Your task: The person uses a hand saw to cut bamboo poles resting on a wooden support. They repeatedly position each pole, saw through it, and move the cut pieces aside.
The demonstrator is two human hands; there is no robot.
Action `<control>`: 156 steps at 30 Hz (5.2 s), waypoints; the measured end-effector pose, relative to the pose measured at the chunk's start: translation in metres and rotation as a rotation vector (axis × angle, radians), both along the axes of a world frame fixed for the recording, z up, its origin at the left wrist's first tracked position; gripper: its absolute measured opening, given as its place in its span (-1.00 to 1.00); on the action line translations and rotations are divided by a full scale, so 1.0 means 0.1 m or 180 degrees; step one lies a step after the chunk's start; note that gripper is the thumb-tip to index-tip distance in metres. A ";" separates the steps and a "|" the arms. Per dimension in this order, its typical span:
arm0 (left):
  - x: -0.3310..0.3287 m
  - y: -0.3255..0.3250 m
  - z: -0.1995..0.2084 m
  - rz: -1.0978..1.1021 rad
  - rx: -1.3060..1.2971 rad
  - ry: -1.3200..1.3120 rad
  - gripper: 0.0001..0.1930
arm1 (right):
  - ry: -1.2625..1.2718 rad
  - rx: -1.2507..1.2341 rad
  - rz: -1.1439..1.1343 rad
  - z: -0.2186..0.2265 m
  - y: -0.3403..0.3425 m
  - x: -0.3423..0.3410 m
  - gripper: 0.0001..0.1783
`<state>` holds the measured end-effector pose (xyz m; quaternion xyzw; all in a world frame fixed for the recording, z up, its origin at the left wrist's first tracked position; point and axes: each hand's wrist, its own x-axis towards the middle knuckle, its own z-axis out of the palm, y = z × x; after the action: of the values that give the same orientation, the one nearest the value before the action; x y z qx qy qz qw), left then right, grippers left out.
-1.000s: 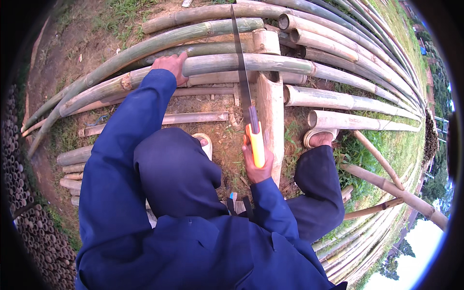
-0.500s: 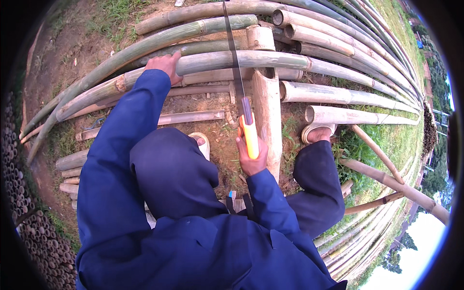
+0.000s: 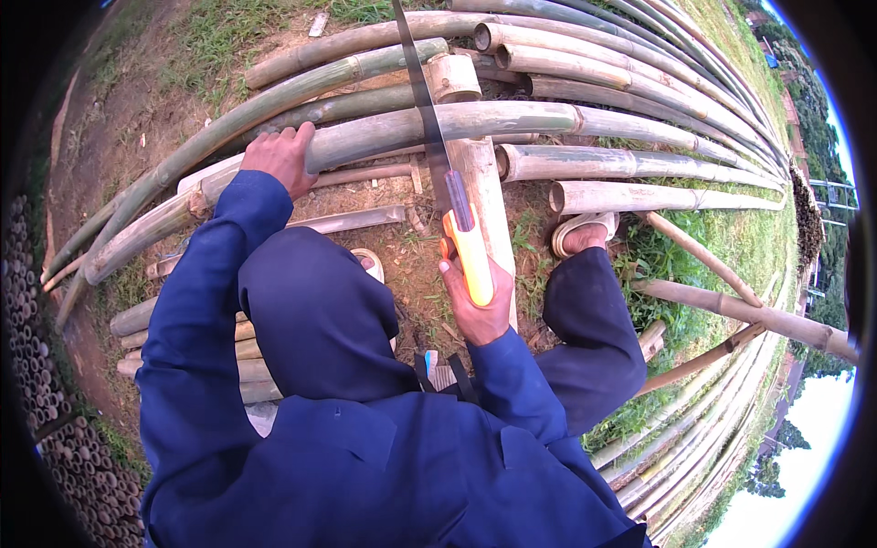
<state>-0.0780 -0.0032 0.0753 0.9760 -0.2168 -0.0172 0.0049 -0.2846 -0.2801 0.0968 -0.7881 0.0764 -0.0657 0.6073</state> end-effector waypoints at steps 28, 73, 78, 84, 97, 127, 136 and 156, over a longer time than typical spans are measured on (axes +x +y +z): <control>-0.21 -0.09 -0.50 0.0311 0.0147 0.0926 -0.33 | 0.0315 -0.0061 0.0020 -0.33 -0.06 -0.16 -0.85; -0.31 -0.09 -0.65 0.0538 0.0139 0.0800 -0.33 | 0.0415 -0.0521 0.0090 -0.11 -0.26 -1.35 -0.70; -0.27 -0.12 -0.67 0.0360 0.0110 0.0667 -0.33 | 0.0524 -0.0028 0.0139 -0.47 -0.03 -0.07 -0.83; -0.29 -0.09 -0.64 0.0481 0.0173 0.0692 -0.33 | 0.0434 -0.0918 0.0208 0.13 -0.29 -1.75 -0.53; -0.29 -0.09 -0.63 0.0459 0.0336 0.0782 -0.31 | 0.0702 -0.0523 0.0140 0.07 -0.26 -1.44 -0.68; -0.19 -0.05 -0.69 0.0427 0.0101 0.0549 -0.37 | 0.0478 -0.0341 0.0104 -0.19 -0.15 -0.81 -0.91; -0.24 -0.13 -0.70 0.0384 0.0017 0.0625 -0.38 | 0.0454 -0.0631 0.0072 -0.24 -0.19 -0.72 -0.88; -0.22 -0.16 -0.82 0.0689 -0.0088 0.0898 -0.40 | 0.0125 -0.0716 0.0061 -0.36 0.02 0.02 -0.89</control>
<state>-0.0996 -0.0187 -0.0067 0.9814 -0.1079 -0.1503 0.0505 -0.2829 -0.2783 0.0613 -0.8531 0.0729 -0.0526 0.5140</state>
